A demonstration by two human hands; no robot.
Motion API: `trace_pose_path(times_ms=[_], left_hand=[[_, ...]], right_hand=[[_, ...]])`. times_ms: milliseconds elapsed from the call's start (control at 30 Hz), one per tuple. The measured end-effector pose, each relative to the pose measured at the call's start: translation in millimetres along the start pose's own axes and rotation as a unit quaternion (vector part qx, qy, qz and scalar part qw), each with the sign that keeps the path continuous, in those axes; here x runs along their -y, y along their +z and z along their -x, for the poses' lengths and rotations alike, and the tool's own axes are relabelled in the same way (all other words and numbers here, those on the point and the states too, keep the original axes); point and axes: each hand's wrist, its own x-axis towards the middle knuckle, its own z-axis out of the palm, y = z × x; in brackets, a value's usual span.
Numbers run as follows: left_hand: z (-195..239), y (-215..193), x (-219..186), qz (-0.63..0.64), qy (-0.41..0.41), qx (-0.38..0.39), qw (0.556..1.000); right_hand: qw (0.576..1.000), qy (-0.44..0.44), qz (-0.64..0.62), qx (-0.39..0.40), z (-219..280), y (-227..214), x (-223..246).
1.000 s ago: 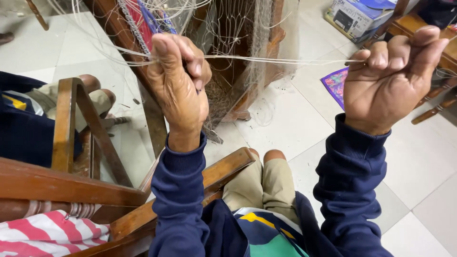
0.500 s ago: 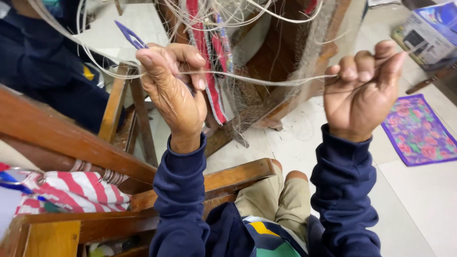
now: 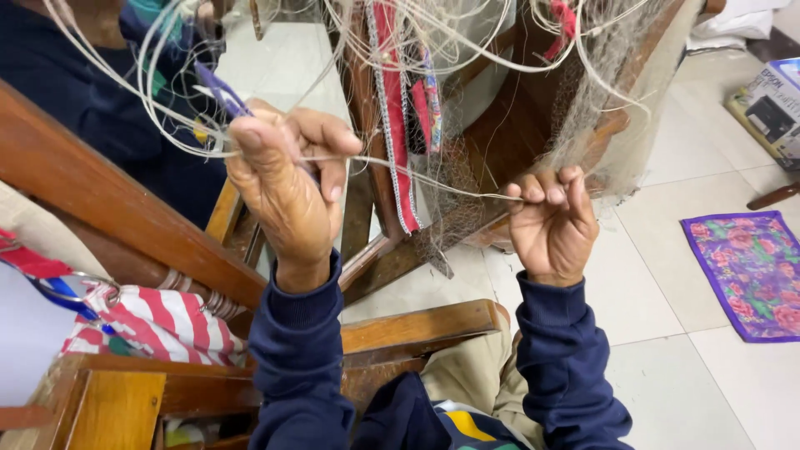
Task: Repairing a fine-mesh fishing net using a small blue tool
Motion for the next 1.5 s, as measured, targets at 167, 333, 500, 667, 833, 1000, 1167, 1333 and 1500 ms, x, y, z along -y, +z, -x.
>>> trace_pose_path(times_ms=[167, 333, 500, 667, 833, 1000, 1167, 1333, 1500], left_hand=[[-4, -13, 42, 0.062, -0.001, 0.022, 0.998], [0, -16, 81, 0.067, 0.020, 0.019, 0.997], [0, -18, 80, 0.084, 0.021, -0.015, 0.996], [3, -26, 76, 0.075, 0.025, -0.007, 0.997], [-1, -18, 63, 0.047, 0.028, 0.008, 0.998], [0, 1, 37, -0.005, -0.001, -0.003, 1.000], [1, 10, 32, 0.001, -0.012, 0.014, 1.000], [3, 30, 36, 0.025, -0.007, -0.004, 1.000], [12, 39, 48, -0.013, -0.019, 0.008, 1.000]], right_hand=[[0.990, -0.079, 0.100, 0.063, 1, -38, 43], [0.968, -0.167, 0.185, -0.038, -5, -35, 42], [0.984, -0.102, 0.137, -0.042, -6, -33, 13], [0.992, -0.073, 0.101, -0.015, 0, -27, -26], [0.996, -0.054, 0.058, 0.036, -4, -15, -43], [0.991, 0.004, -0.096, 0.092, 1, 6, -58], [0.991, 0.021, -0.049, 0.126, -3, 31, -64], [0.974, -0.056, 0.163, 0.146, -17, 66, -55], [0.938, -0.164, 0.300, 0.057, -23, 90, -47]])
